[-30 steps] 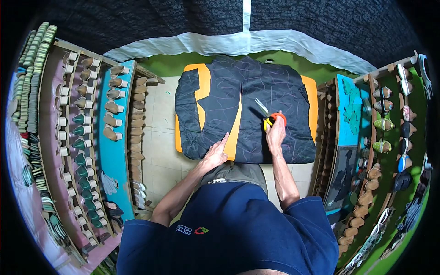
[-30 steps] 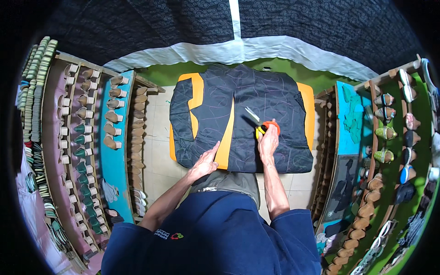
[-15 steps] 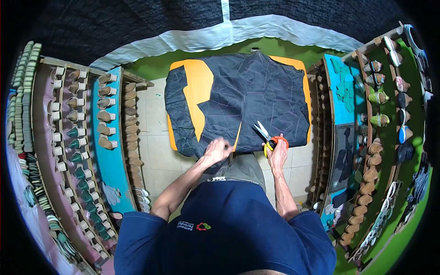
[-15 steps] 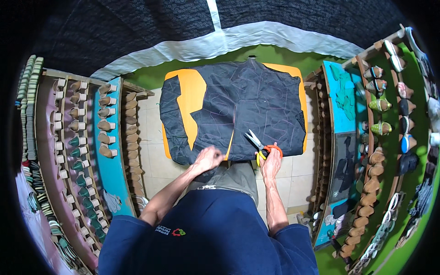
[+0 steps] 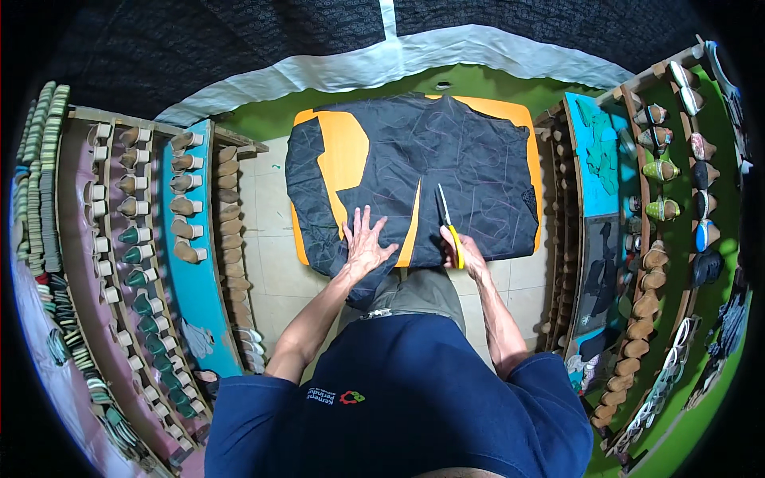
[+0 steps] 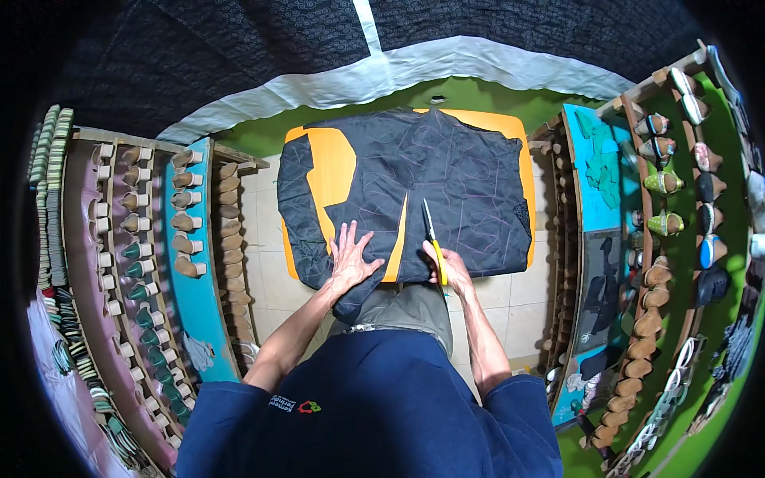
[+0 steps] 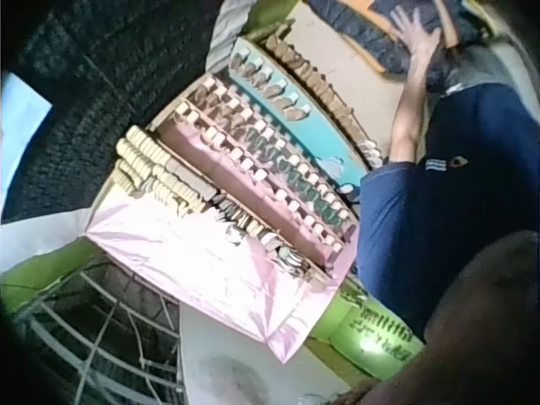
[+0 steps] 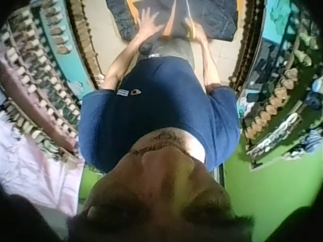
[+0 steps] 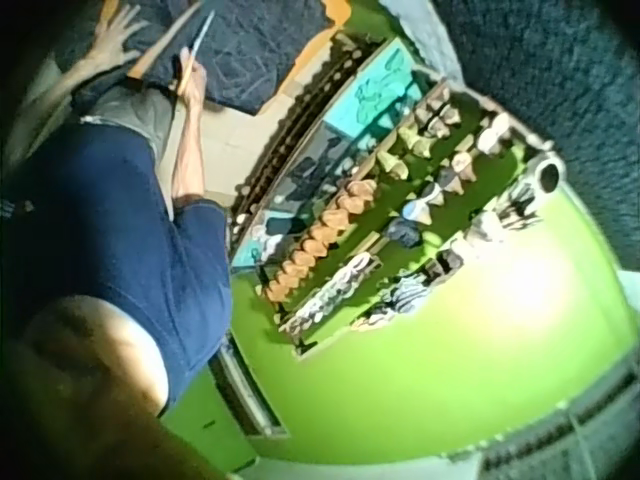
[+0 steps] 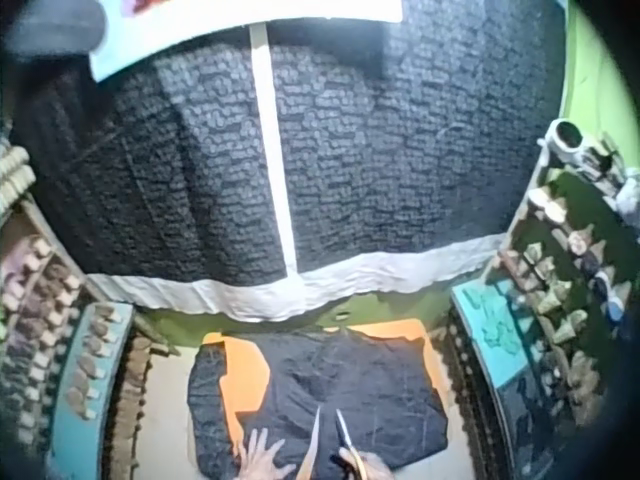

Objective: The person uses yellow-handled scissors to cut a large piece of black patterned fabric laid out on an orange table. They follow visible pink chalk lines to trim the fabric into a specific shape, periodically lifting and repositioning the material to access different sections.

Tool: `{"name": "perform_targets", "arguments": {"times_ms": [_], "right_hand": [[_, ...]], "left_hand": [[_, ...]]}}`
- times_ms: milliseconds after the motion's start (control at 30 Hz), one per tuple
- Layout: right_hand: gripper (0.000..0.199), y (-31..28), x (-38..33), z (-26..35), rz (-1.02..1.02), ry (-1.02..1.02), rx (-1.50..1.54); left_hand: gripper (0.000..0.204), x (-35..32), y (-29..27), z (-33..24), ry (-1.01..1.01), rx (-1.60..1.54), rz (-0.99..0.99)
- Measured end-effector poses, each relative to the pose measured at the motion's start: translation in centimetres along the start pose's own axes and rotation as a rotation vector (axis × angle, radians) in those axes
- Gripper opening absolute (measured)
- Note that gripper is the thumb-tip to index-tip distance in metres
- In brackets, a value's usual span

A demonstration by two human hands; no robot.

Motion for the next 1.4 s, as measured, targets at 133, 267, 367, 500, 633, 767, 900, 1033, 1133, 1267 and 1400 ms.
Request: {"name": "perform_targets", "arguments": {"times_ms": [133, 267, 367, 500, 633, 767, 900, 1033, 1133, 1267, 1400], "right_hand": [[0.079, 2.8, 0.5, 0.0, 0.162, 0.046, 0.024], [0.081, 4.1, 1.3, 1.0, 0.204, 0.13, -0.001], [0.083, 4.7, 2.4, 1.3, 0.223, 0.115, 0.009], [0.087, 5.4, 4.7, 2.4, 0.203, 0.07, 0.085], [0.09, 5.8, 5.7, 4.3, 0.147, 0.042, 0.111], [0.092, 6.4, 6.8, 4.5, 0.162, 0.02, 0.129], [0.095, 8.3, 6.4, 4.9, 0.216, 0.016, 0.336], [0.094, 9.2, 6.9, 4.5, 0.222, 0.001, 0.399], [0.091, 8.5, 7.6, 3.9, 0.199, -0.025, 0.347], [0.078, 6.3, 6.6, 5.3, 0.097, -0.066, 0.169], [0.073, 2.8, 6.4, 6.9, 0.055, -0.102, -0.101]], "left_hand": [[0.09, 1.4, -1.5, -3.1, 0.0, -0.118, -0.109], [0.069, 2.5, 0.1, -2.7, -0.051, -0.085, -0.038], [0.054, 2.9, -0.5, -1.8, -0.05, -0.151, -0.091], [0.036, 2.8, -3.0, -1.8, -0.04, -0.149, -0.229], [0.032, 1.3, -4.3, -2.1, 0.01, -0.121, -0.354], [0.032, 1.2, -6.3, -3.1, 0.065, -0.156, -0.375], [0.033, 1.6, -6.6, -3.7, 0.063, -0.17, -0.278], [0.032, 1.6, -6.8, -3.7, 0.083, -0.178, -0.315], [0.032, 1.3, -7.7, -3.8, 0.13, -0.179, -0.402], [0.031, 1.2, -7.8, -3.1, 0.105, -0.174, -0.4], [0.028, 0.9, -8.1, -3.0, 0.116, -0.184, -0.438]]}}
Point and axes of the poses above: each hand's wrist, its own x-axis towards the middle knuckle, its own y-axis out of the palm, z = x × y, the point moved 10 cm from there along x, towards the middle knuckle, and after that the axes turned 2 degrees about x, right-handed, at the moved point
